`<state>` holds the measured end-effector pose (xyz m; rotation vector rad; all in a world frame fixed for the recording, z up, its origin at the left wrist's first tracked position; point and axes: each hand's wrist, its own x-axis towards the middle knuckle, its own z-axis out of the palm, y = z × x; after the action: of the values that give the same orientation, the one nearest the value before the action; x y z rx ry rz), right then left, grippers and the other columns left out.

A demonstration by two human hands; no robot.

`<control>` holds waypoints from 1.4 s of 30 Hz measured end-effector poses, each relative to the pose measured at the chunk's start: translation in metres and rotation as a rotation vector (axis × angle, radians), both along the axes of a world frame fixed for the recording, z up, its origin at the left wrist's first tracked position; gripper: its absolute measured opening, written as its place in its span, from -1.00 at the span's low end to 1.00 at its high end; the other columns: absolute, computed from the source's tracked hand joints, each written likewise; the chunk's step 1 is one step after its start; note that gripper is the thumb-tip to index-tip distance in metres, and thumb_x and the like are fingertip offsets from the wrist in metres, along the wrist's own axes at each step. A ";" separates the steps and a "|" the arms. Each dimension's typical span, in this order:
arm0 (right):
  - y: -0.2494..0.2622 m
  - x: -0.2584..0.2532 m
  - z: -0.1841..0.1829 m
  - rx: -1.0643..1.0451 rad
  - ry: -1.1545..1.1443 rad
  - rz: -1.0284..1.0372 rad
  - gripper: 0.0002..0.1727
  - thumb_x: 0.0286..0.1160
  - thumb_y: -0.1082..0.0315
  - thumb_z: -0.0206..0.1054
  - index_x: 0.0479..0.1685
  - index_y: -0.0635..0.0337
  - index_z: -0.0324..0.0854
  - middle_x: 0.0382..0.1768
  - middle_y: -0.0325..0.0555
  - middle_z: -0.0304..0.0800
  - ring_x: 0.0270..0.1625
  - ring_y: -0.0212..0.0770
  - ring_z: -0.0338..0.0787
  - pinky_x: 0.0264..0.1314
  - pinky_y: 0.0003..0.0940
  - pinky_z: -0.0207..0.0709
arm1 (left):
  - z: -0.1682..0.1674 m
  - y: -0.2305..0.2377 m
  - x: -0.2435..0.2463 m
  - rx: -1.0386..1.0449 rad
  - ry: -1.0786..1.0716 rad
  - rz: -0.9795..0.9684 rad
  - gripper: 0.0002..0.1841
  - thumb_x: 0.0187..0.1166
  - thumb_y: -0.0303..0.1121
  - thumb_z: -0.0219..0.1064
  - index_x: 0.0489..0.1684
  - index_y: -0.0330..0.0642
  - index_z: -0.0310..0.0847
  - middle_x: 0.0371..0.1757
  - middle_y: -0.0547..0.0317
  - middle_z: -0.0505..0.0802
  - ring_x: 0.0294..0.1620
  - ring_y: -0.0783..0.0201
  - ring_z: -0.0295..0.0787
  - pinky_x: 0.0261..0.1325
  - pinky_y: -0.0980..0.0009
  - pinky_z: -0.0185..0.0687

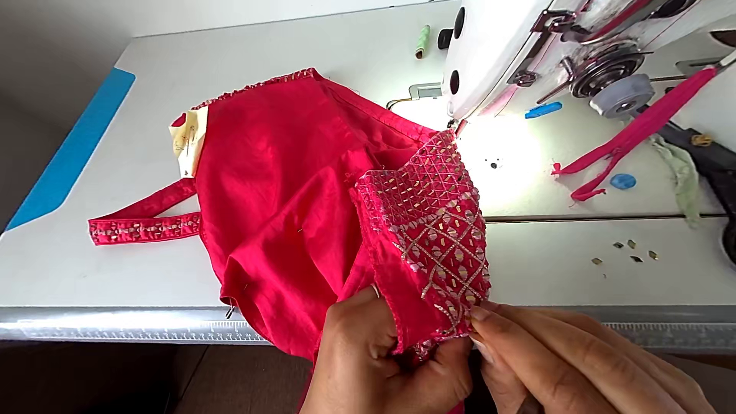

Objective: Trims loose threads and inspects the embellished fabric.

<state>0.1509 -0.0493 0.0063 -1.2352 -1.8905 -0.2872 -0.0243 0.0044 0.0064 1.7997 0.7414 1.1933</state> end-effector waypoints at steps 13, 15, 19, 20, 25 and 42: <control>0.001 0.014 0.004 -0.310 0.812 -0.023 -0.86 0.77 0.13 0.21 -0.07 -0.19 0.69 -0.38 -0.59 0.74 -0.48 -0.70 0.62 -0.49 -0.79 0.48 | -0.009 0.002 -0.002 -0.117 -0.100 -0.064 -0.94 0.48 -0.45 0.51 -0.23 -0.19 0.79 -0.26 0.38 0.91 -0.16 0.63 0.82 -0.03 0.62 0.78; -0.003 0.042 0.002 -0.293 0.630 -0.182 -0.87 0.73 0.20 0.24 -0.09 -0.05 0.67 -0.39 -0.57 0.71 -0.46 -0.75 0.60 -0.44 -0.80 0.47 | -0.003 0.001 -0.004 -0.148 -0.089 -0.061 -0.91 0.47 -0.44 0.51 -0.19 -0.16 0.76 -0.24 0.43 0.91 -0.16 0.65 0.83 -0.03 0.63 0.81; -0.009 0.086 -0.009 -0.314 0.263 -0.628 -0.65 0.66 0.25 0.20 -0.21 0.45 0.68 -0.48 -0.05 0.59 -0.47 -0.41 0.47 -0.45 -0.46 0.29 | 0.002 0.000 -0.004 -0.213 -0.122 -0.098 -0.89 0.49 -0.35 0.54 -0.19 -0.14 0.80 -0.25 0.45 0.92 -0.18 0.66 0.83 -0.07 0.63 0.81; -0.011 0.091 -0.010 -0.352 0.221 -0.708 -0.62 0.67 0.23 0.18 -0.18 0.46 0.68 -0.45 0.06 0.62 -0.45 -0.27 0.52 -0.42 -0.31 0.33 | 0.002 -0.001 -0.003 -0.218 -0.132 -0.095 -0.89 0.51 -0.33 0.52 -0.21 -0.15 0.81 -0.26 0.44 0.92 -0.20 0.66 0.83 -0.08 0.63 0.80; -0.017 0.100 -0.013 -0.401 0.271 -0.738 -0.61 0.64 0.20 0.25 0.00 0.45 0.72 -0.26 0.15 0.75 -0.40 -0.25 0.60 -0.40 -0.32 0.42 | 0.003 -0.007 0.000 -0.234 -0.178 -0.004 -0.97 0.54 -0.44 0.44 -0.21 -0.12 0.79 -0.25 0.46 0.92 -0.19 0.64 0.83 -0.07 0.62 0.80; -0.023 0.018 0.015 -1.016 1.257 0.597 -0.50 0.89 -0.06 -0.11 0.09 0.09 0.65 -0.40 -0.56 0.60 -0.45 -0.70 0.52 -0.48 -0.79 0.34 | 0.005 -0.012 -0.005 -0.615 -0.406 -0.089 -0.82 0.71 -0.56 0.16 0.07 -0.16 0.64 -0.10 0.33 0.93 -0.06 0.48 0.89 0.11 0.43 0.83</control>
<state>0.1688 -0.0722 0.0210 -0.9039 -1.0632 1.5613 -0.0292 -0.0078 0.0114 1.0350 0.6824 1.0720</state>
